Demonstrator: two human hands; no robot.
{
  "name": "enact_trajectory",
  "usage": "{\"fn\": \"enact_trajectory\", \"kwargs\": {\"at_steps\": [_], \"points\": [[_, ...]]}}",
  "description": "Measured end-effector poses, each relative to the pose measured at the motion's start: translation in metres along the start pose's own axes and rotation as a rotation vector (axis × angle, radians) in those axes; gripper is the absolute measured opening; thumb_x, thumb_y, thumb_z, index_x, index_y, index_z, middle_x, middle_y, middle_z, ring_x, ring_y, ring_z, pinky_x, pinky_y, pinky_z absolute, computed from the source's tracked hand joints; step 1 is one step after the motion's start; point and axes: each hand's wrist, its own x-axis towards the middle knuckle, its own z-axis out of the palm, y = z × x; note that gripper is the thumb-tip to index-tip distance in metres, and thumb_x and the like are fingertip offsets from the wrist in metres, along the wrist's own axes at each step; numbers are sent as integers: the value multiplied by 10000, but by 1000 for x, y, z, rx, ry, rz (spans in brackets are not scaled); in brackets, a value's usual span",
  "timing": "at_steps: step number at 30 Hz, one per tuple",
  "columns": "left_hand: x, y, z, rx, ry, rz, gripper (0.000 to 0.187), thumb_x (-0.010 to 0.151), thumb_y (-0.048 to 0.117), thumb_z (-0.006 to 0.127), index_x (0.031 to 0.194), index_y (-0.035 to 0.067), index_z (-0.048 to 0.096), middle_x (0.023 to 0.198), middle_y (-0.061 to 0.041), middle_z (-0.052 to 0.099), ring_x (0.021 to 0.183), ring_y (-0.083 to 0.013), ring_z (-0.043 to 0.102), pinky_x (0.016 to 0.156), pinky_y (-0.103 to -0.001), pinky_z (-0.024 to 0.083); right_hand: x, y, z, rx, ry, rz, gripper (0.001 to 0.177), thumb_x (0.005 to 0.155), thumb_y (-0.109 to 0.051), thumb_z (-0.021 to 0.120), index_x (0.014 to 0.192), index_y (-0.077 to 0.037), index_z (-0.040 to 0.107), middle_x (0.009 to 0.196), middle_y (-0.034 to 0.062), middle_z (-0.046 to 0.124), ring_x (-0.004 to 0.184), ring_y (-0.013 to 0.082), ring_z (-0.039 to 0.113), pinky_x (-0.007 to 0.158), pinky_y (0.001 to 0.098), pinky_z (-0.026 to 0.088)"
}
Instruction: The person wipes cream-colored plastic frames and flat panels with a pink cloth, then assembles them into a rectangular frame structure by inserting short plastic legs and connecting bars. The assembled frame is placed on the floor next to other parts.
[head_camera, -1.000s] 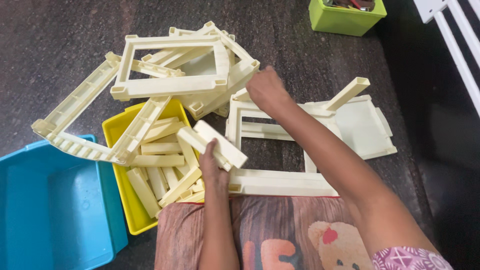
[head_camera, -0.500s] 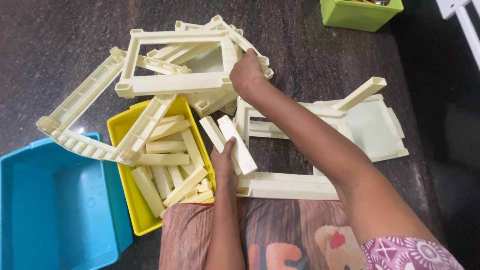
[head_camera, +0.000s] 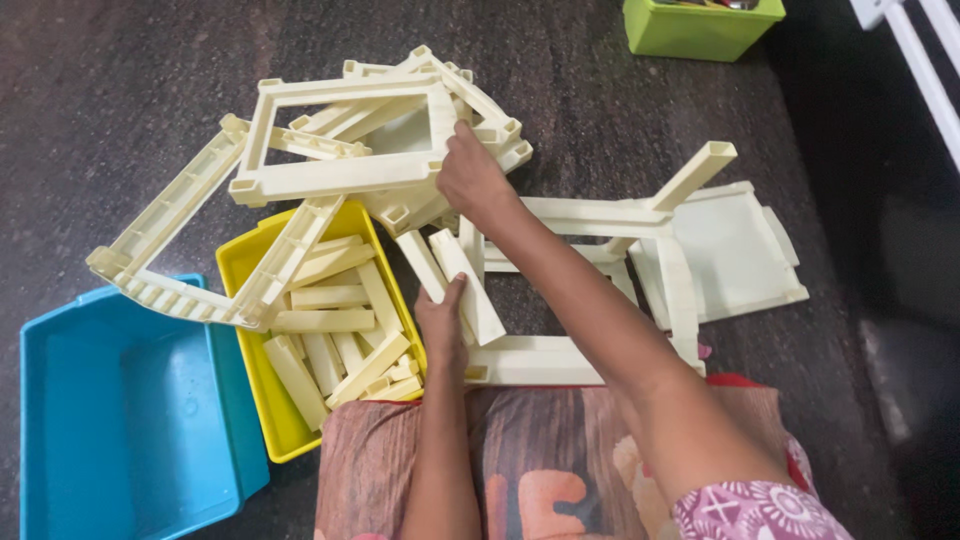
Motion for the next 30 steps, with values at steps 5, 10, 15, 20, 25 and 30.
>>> {"fn": "enact_trajectory", "kwargs": {"at_steps": [5, 10, 15, 20, 25, 30], "points": [[0, 7, -11, -219, -72, -35, 435, 837, 95, 748, 1243, 0, 623, 1093, -104, 714, 911, -225, 708, 780, -356, 573, -107, -41, -3, 879, 720, 280, 294, 944, -288, 694, 1113, -49, 724, 1097, 143, 751, 1164, 321, 649, 1110, 537, 401], [-9, 3, -4, -41, -153, -3, 357, 904, 118, 779, 1197, -41, 651, 1028, -85, 707, 878, -183, 672, 750, -333, 554, -183, -80, 12, 1970, 112, 471, 491, 930, -355, 715, 1307, -43, 676, 1031, 196, 770, 936, 403, 669, 792, 472, 554], [-12, 29, -39, -22, -54, 50, 326, 981, 295, 665, 1123, 2, 648, 884, -148, 701, 647, -183, 661, 558, -322, 558, -242, -64, -5, 1372, 136, 403, 505, 944, -351, 644, 1395, -123, 633, 974, 143, 721, 858, 317, 708, 775, 455, 546], [-7, 62, -90, -219, -4, 33, 614, 1000, 630, 423, 1227, 71, 538, 864, -173, 686, 530, -202, 605, 455, -301, 505, -279, -56, -46, 934, 173, 85, 398, 928, -280, 636, 1298, -144, 697, 853, 111, 677, 822, 321, 645, 795, 457, 505], [-8, 46, -89, -196, -86, -18, 745, 972, 727, 299, 1265, 77, 516, 907, -199, 699, 556, -217, 621, 479, -315, 521, -277, -60, -80, 666, 151, -18, 451, 824, -112, 606, 1264, -109, 701, 855, 96, 682, 857, 286, 648, 798, 431, 485], [-4, 40, -81, -149, -140, -79, 725, 994, 702, 325, 1285, 65, 514, 930, -183, 703, 603, -209, 625, 506, -331, 538, -244, -72, -118, 470, -45, -113, 170, 902, -159, 596, 891, -146, 765, 801, 63, 702, 858, 232, 663, 803, 396, 455]]}}
